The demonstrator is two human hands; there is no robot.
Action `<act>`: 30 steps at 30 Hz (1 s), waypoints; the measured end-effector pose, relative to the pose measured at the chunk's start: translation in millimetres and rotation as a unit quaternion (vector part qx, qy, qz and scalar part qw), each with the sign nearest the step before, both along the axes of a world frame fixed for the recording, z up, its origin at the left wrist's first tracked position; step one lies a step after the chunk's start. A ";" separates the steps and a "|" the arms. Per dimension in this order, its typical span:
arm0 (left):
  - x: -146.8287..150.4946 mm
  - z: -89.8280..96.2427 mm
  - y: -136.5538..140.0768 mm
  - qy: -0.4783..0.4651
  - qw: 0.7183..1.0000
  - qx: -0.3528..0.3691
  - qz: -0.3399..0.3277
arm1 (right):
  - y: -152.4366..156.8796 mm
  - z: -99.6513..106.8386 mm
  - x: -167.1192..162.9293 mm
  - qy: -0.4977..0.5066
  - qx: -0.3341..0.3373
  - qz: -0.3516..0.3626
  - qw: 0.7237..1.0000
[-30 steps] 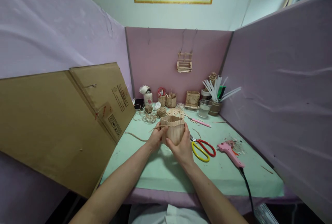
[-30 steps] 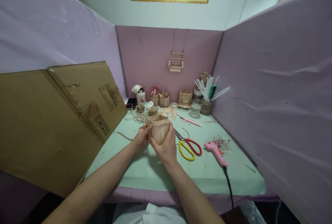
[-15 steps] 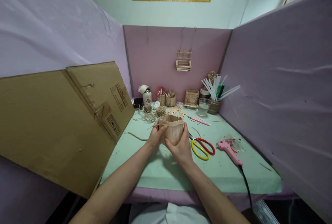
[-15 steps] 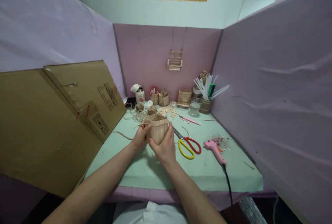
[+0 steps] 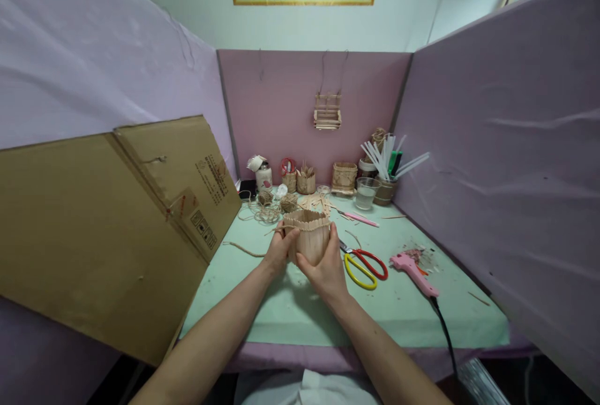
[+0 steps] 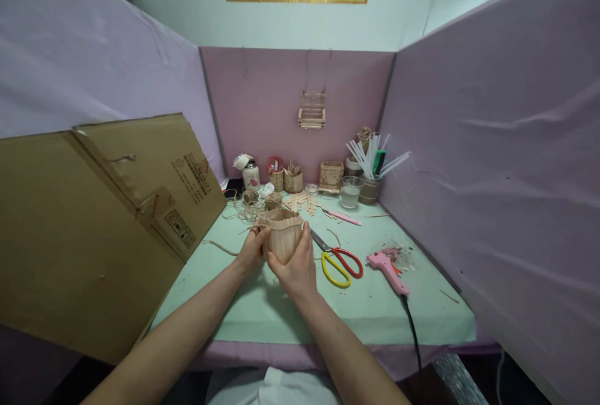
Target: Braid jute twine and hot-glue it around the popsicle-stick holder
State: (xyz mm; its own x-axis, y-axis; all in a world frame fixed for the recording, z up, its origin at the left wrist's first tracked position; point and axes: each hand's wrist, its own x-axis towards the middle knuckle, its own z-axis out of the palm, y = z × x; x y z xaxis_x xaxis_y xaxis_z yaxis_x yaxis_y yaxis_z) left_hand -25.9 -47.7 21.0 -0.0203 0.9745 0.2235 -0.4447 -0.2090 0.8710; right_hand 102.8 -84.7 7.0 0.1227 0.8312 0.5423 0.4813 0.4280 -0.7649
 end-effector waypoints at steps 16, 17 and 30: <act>-15.0 7.0 -4.6 0.090 0.992 0.011 -0.084 | 10.9 -4.2 23.9 0.127 -0.078 0.171 0.974; -13.7 8.0 -5.9 0.095 0.992 0.011 -0.079 | 12.2 -4.8 24.2 0.133 -0.073 0.171 0.974; -2.1 10.2 -8.5 0.127 0.991 0.044 0.003 | 11.8 20.2 50.4 -0.055 0.227 0.031 0.972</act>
State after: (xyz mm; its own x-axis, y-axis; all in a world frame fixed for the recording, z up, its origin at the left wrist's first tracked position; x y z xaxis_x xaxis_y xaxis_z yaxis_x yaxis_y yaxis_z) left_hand -28.0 -56.1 31.2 0.0407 0.9511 0.3062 -0.2123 -0.2912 0.9328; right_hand 153.2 -72.9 27.2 0.0000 0.5074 0.8617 0.5122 0.7401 -0.4358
